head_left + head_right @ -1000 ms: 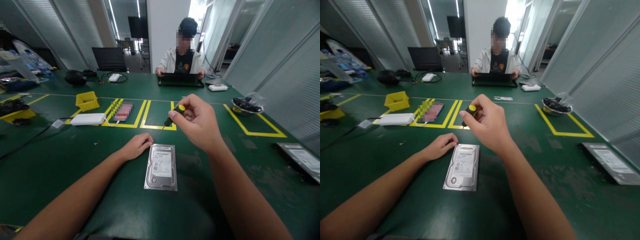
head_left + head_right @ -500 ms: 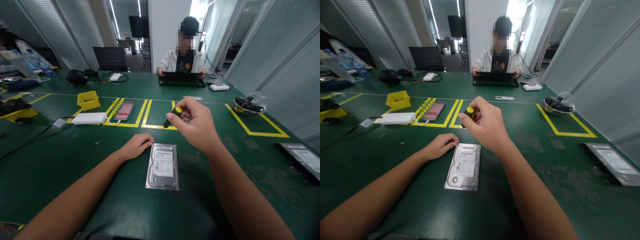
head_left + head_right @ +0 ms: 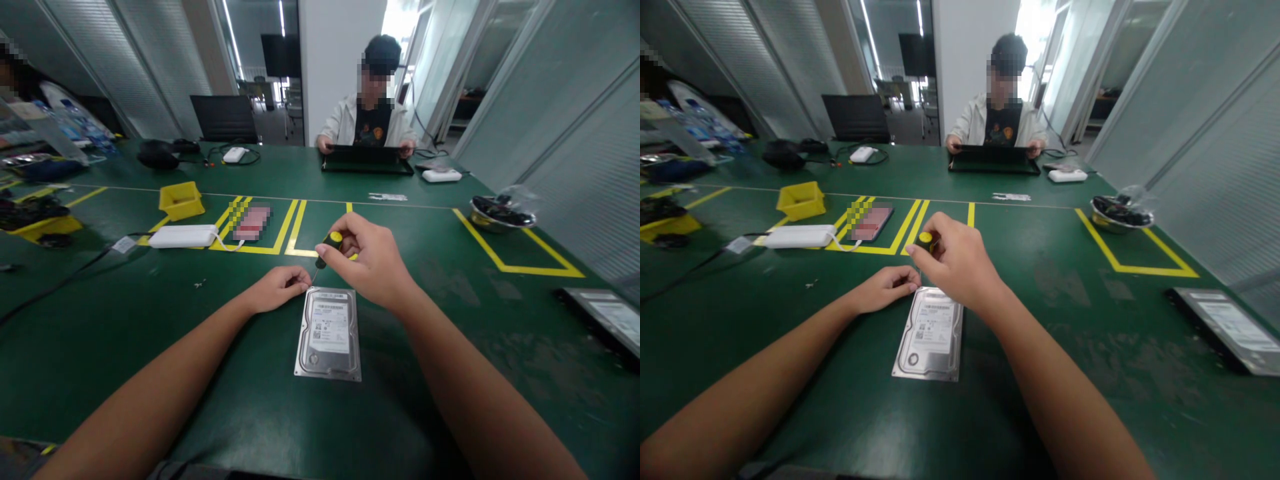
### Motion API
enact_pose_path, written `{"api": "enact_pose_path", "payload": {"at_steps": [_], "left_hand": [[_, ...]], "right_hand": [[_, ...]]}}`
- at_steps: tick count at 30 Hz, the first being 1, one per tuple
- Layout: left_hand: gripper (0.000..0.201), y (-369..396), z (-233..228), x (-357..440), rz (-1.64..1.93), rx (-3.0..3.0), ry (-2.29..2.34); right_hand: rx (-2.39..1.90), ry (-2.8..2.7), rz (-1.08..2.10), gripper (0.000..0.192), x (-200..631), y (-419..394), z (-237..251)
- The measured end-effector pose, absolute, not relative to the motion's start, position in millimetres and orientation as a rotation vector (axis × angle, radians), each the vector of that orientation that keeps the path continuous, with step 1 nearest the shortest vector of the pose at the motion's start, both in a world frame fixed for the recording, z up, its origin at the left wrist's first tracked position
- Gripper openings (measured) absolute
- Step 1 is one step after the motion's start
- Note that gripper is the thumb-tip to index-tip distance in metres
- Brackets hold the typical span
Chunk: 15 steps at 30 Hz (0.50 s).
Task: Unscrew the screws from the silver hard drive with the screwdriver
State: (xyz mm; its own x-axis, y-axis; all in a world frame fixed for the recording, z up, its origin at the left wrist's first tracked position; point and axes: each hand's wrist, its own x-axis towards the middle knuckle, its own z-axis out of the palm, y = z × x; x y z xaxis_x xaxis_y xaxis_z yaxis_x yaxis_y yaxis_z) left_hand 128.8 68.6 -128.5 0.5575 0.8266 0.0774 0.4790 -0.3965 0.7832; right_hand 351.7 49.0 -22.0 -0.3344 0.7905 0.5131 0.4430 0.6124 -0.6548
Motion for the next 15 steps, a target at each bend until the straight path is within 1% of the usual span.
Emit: {"api": "enact_pose_path", "payload": {"at_steps": [15], "left_hand": [[0.021, 73.4, -132.9, 126.7, 0.611, 1.972, 0.999]], "right_hand": [[-0.992, -2.015, 0.53, 0.018, 347.3, 55.7, -31.5]]}}
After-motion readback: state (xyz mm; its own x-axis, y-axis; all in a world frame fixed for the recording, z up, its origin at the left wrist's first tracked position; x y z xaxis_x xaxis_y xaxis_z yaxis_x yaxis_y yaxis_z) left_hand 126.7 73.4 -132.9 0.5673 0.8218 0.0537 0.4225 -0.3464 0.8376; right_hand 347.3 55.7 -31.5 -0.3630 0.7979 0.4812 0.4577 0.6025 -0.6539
